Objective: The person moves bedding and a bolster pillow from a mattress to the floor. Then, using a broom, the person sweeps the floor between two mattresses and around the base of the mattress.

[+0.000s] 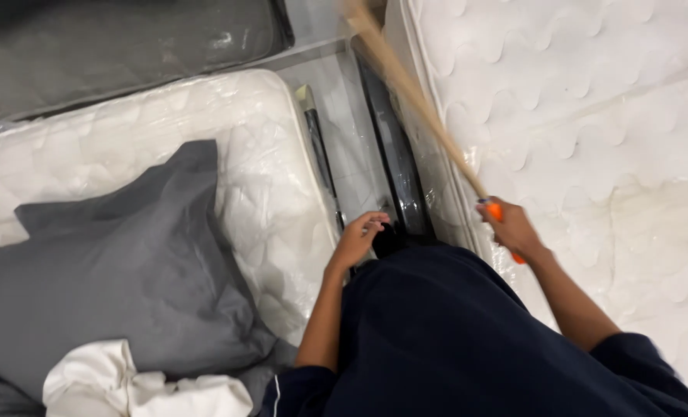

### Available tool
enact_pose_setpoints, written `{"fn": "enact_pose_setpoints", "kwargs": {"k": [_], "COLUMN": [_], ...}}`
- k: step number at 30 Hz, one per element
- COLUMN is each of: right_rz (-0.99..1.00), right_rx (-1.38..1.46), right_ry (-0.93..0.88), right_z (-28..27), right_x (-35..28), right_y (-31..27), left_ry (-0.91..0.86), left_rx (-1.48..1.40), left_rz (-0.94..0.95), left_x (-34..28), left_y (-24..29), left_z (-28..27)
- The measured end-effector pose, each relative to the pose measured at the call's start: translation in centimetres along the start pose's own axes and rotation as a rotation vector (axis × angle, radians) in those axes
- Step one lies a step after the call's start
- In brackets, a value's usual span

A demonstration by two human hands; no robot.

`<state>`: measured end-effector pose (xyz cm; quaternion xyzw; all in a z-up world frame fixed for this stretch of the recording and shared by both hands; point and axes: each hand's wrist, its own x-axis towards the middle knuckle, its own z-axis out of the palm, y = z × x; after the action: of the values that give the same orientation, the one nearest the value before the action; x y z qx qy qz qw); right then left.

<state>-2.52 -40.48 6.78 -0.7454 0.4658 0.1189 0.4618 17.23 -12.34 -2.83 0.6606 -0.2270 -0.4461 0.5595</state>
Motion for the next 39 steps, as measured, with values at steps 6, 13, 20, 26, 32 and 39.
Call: {"fn": "enact_pose_setpoints", "kwargs": {"k": [6, 13, 20, 26, 32, 39], "right_rz": [-0.081, -0.100, -0.204, 0.187, -0.047, -0.127], "right_rx": [-0.010, -0.230, -0.144, -0.153, -0.146, -0.266], "right_ry": [-0.141, -0.041, 0.061, 0.038, 0.264, 0.127], "right_z": [2.3, 6.2, 6.3, 11.0, 13.5, 13.8], "right_x": [6.5, 19.8, 14.3, 19.6, 20.5, 17.3], "right_y": [-3.0, 8.1, -3.9, -3.4, -1.6, -5.2], "left_ry": [0.054, 0.049, -0.038, -0.132, -0.224, -0.308], "left_rx": [0.021, -0.055, -0.084, -0.059, -0.081, -0.064], "left_rz": [-0.032, -0.054, -0.046, -0.058, -0.074, -0.148], "left_x": [5.3, 9.0, 12.6, 15.6, 18.0, 20.4], "left_y": [6.8, 4.2, 4.0, 6.5, 5.5, 3.5], "left_z": [-2.8, -4.9, -8.3, -11.9, -14.8, -16.4]}}
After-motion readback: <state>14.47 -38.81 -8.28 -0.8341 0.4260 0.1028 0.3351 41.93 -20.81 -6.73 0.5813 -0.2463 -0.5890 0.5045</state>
